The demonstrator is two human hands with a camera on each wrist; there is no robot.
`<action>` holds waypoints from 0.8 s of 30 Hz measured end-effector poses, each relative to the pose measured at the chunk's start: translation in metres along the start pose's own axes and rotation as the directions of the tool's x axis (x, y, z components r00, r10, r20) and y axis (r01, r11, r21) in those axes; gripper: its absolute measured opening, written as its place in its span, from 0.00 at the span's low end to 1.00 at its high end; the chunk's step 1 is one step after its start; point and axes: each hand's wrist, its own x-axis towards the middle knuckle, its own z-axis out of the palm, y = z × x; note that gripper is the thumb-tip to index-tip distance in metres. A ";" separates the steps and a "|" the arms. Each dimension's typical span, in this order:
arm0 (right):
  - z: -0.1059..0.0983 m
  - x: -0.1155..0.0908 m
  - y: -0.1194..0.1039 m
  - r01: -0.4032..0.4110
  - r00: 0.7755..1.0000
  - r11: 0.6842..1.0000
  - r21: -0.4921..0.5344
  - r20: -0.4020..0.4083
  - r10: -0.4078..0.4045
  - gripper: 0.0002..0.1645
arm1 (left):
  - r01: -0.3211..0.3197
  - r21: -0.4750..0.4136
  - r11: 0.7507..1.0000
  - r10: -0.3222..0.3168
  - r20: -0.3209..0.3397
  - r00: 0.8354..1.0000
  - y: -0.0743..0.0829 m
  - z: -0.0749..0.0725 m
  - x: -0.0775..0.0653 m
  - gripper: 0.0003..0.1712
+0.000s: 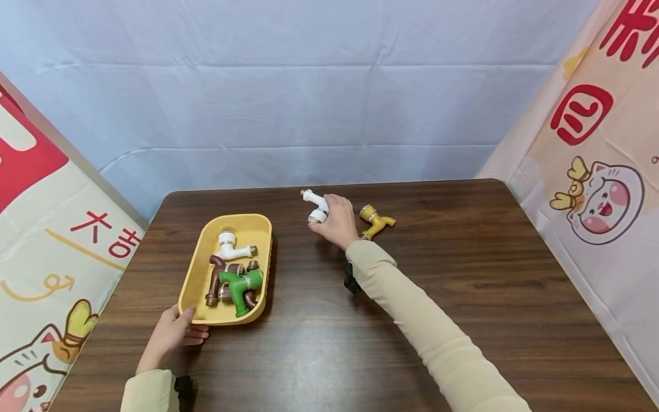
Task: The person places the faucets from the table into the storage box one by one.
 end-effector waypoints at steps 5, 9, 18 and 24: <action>0.004 0.004 -0.005 0.005 1.000 1.000 -0.007 -0.011 -0.006 0.38 | 0.003 0.002 1.000 -0.003 0.000 1.000 0.001 0.000 0.000 0.24; 0.006 0.007 -0.010 0.009 1.000 1.000 -0.012 -0.003 -0.009 0.38 | 0.002 0.001 1.000 -0.002 0.003 1.000 0.001 0.000 0.001 0.23; 0.009 0.011 -0.025 0.029 1.000 0.999 -0.037 0.012 -0.029 0.39 | 0.008 0.001 1.000 -0.008 -0.004 1.000 0.002 0.001 0.001 0.24; 0.012 0.014 -0.037 0.048 0.999 0.998 -0.042 0.025 -0.047 0.38 | 0.018 0.000 1.000 -0.018 -0.012 1.000 0.002 0.002 0.001 0.23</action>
